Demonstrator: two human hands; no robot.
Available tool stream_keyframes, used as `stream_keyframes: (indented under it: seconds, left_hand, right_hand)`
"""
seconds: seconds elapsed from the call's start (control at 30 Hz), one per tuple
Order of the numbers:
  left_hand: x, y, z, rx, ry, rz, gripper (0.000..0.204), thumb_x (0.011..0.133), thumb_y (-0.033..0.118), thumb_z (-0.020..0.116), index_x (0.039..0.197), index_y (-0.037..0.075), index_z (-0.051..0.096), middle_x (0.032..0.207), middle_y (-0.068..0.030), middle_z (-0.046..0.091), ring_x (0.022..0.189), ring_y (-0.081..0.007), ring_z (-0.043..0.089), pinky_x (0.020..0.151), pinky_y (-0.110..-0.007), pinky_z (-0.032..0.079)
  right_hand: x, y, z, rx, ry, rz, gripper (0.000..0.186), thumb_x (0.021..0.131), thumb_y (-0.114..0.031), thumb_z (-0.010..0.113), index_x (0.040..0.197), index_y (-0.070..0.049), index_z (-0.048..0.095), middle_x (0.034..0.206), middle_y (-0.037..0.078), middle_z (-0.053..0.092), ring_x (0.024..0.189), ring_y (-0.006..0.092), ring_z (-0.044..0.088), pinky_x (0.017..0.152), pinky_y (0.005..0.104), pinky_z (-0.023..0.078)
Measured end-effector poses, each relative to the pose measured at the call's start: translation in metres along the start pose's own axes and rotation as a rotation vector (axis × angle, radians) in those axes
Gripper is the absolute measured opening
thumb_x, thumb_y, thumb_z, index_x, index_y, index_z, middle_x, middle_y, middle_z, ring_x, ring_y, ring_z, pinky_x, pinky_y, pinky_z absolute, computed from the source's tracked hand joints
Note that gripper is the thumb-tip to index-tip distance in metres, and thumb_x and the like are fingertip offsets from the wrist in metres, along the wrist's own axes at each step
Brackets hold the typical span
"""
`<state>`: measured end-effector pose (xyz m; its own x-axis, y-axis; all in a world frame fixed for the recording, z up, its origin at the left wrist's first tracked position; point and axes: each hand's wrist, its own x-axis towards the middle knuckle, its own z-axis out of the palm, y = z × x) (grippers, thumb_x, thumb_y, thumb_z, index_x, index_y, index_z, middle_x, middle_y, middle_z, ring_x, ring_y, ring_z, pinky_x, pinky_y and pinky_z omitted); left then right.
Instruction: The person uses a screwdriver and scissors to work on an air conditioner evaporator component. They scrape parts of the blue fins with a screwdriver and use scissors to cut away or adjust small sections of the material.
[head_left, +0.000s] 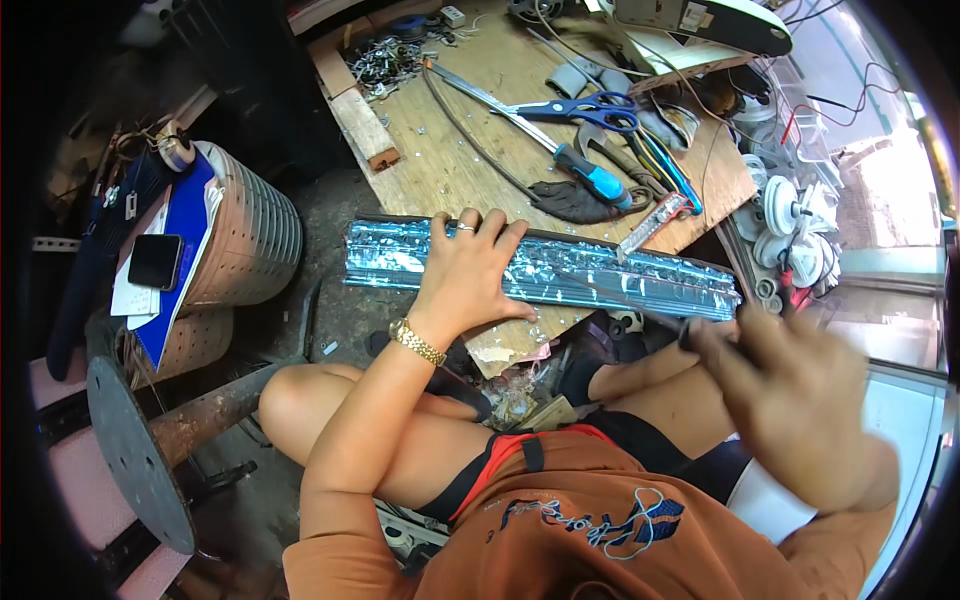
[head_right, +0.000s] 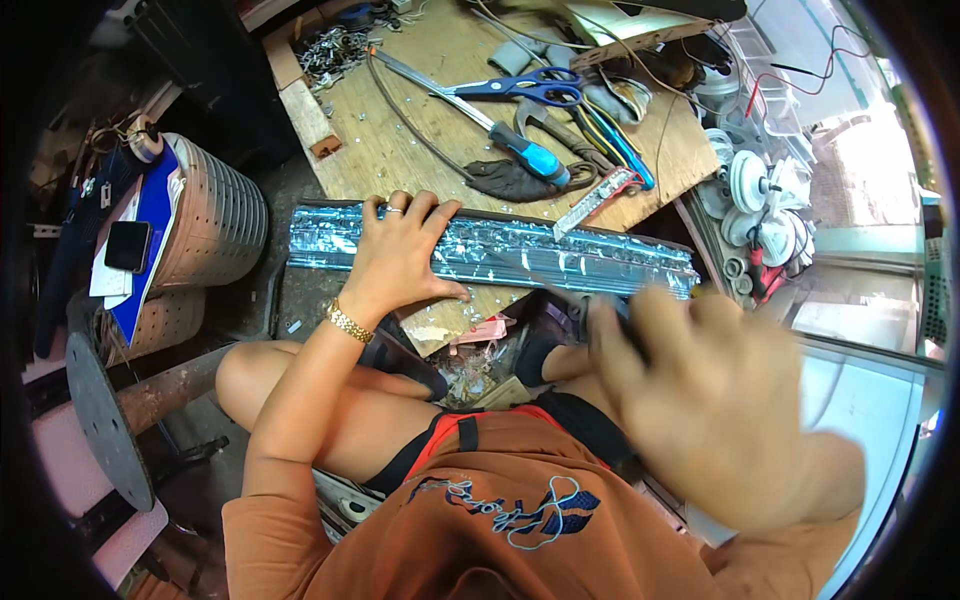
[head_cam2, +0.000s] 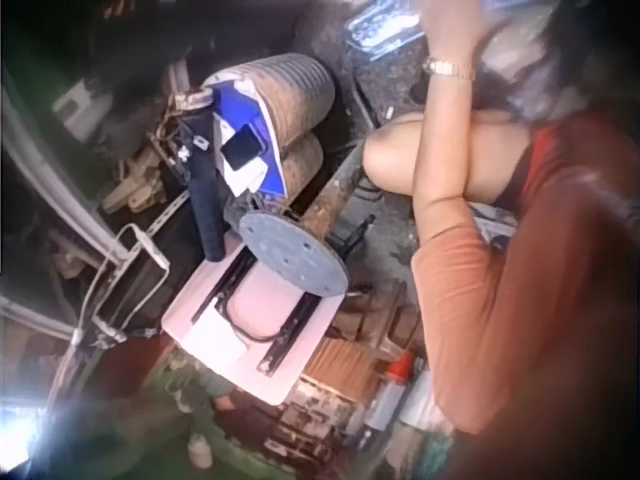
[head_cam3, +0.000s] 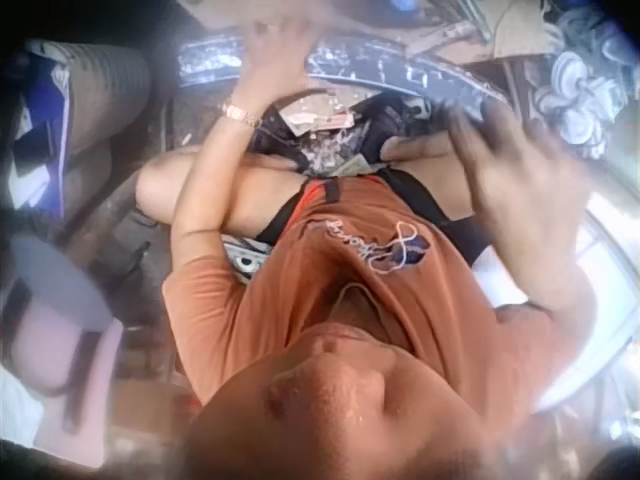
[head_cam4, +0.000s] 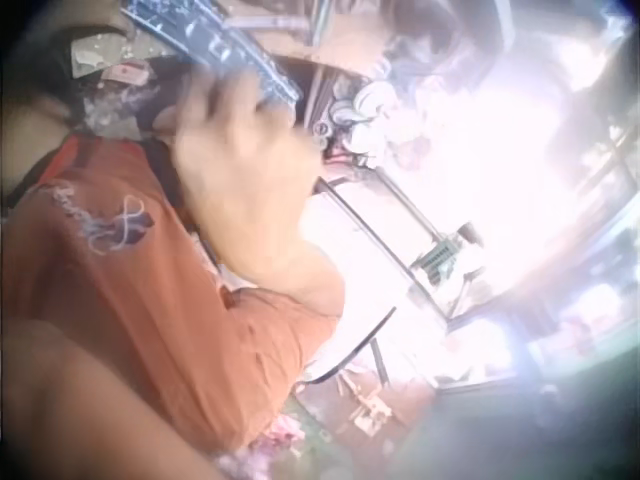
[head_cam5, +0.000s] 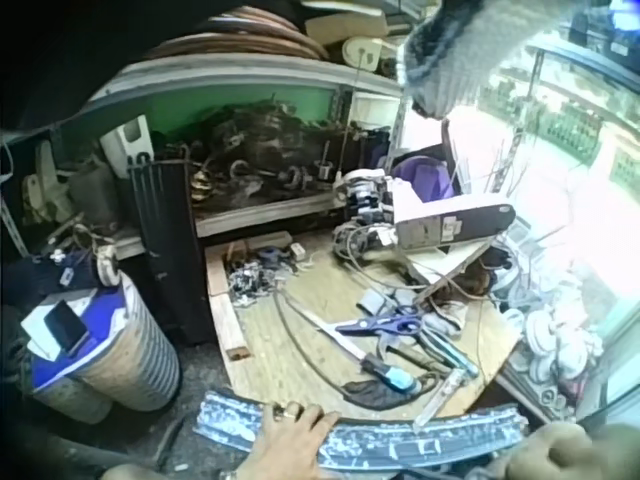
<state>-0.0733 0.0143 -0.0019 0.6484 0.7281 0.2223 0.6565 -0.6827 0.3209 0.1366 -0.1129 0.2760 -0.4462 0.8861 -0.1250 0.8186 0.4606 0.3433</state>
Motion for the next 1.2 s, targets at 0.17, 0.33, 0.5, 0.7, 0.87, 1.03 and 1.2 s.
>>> stream_keyframes:
  seconds: [0.17, 0.33, 0.5, 0.7, 0.87, 1.03, 1.2]
  left_hand:
    - [-0.002, 0.001, -0.004, 0.089, -0.057, -0.018, 0.103, 0.061, 0.075, 0.087, 0.145, 0.02, 0.065, 0.128, -0.0077, 0.063, 0.122, -0.0324, 0.058, 0.106, -0.06, 0.04]
    - [0.007, 0.002, 0.0, 0.114, -0.063, 0.01, 0.1, 0.061, 0.078, 0.085, 0.142, 0.022, 0.067, 0.132, -0.0082, 0.063, 0.128, -0.0343, 0.057, 0.104, -0.059, 0.042]
    - [0.009, 0.0, 0.0, 0.167, -0.076, 0.022, 0.101, 0.061, 0.078, 0.084, 0.143, 0.022, 0.067, 0.132, -0.0088, 0.062, 0.127, -0.0353, 0.057, 0.101, -0.06, 0.043]
    - [0.003, 0.002, 0.003, 0.153, -0.079, 0.008, 0.101, 0.059, 0.075, 0.087, 0.144, 0.025, 0.066, 0.129, -0.0093, 0.061, 0.121, -0.0364, 0.057, 0.098, -0.06, 0.043]
    - [0.008, 0.009, 0.001, 0.206, -0.028, 0.017, 0.102, 0.059, 0.074, 0.088, 0.146, 0.027, 0.064, 0.128, -0.009, 0.062, 0.12, -0.0372, 0.057, 0.094, -0.058, 0.043]
    - [0.006, 0.007, 0.0, 0.254, -0.001, 0.062, 0.104, 0.06, 0.076, 0.086, 0.148, 0.027, 0.062, 0.127, -0.0098, 0.061, 0.119, -0.0373, 0.056, 0.094, -0.057, 0.043]
    - [0.009, 0.015, 0.002, 0.234, -0.091, -0.034, 0.118, 0.06, 0.081, 0.085, 0.158, 0.023, 0.054, 0.137, -0.014, 0.058, 0.132, -0.0413, 0.053, 0.104, -0.061, 0.04]
  right_hand:
    - [-0.095, -0.065, 0.063, 0.476, -0.103, 0.382, 0.05, 0.083, -0.013, 0.082, 0.132, -0.005, 0.071, 0.103, 0.014, 0.066, 0.083, 0.0332, 0.068, 0.065, 0.0415, 0.053]
    - [-0.132, -0.106, 0.133, 1.069, 0.06, 0.728, 0.061, 0.094, -0.006, 0.074, 0.151, -0.003, 0.056, 0.121, 0.023, 0.071, 0.103, 0.0376, 0.074, 0.085, 0.0441, 0.058]
    - [-0.142, -0.105, 0.169, 1.191, -0.005, 0.747, 0.059, 0.099, -0.005, 0.07, 0.155, -0.002, 0.053, 0.125, 0.025, 0.072, 0.106, 0.0371, 0.076, 0.091, 0.0404, 0.058]
    - [-0.152, -0.131, 0.232, 1.096, 0.134, 0.686, 0.059, 0.098, -0.006, 0.07, 0.155, -0.009, 0.056, 0.12, 0.02, 0.073, 0.1, 0.0349, 0.075, 0.083, 0.0425, 0.059]
    - [-0.148, -0.169, 0.297, 0.905, 0.298, 0.668, 0.065, 0.096, -0.011, 0.073, 0.158, -0.014, 0.054, 0.102, 0.015, 0.065, 0.083, 0.0386, 0.068, 0.071, 0.0483, 0.056]
    - [-0.144, -0.164, 0.29, 0.932, 0.325, 0.661, 0.059, 0.099, -0.014, 0.071, 0.155, -0.014, 0.055, 0.104, 0.018, 0.068, 0.089, 0.0389, 0.071, 0.075, 0.0486, 0.057]
    - [-0.155, -0.092, 0.213, 1.153, 0.159, 0.581, 0.054, 0.098, -0.014, 0.07, 0.151, -0.011, 0.057, 0.118, 0.023, 0.075, 0.105, 0.0435, 0.073, 0.088, 0.0507, 0.058]
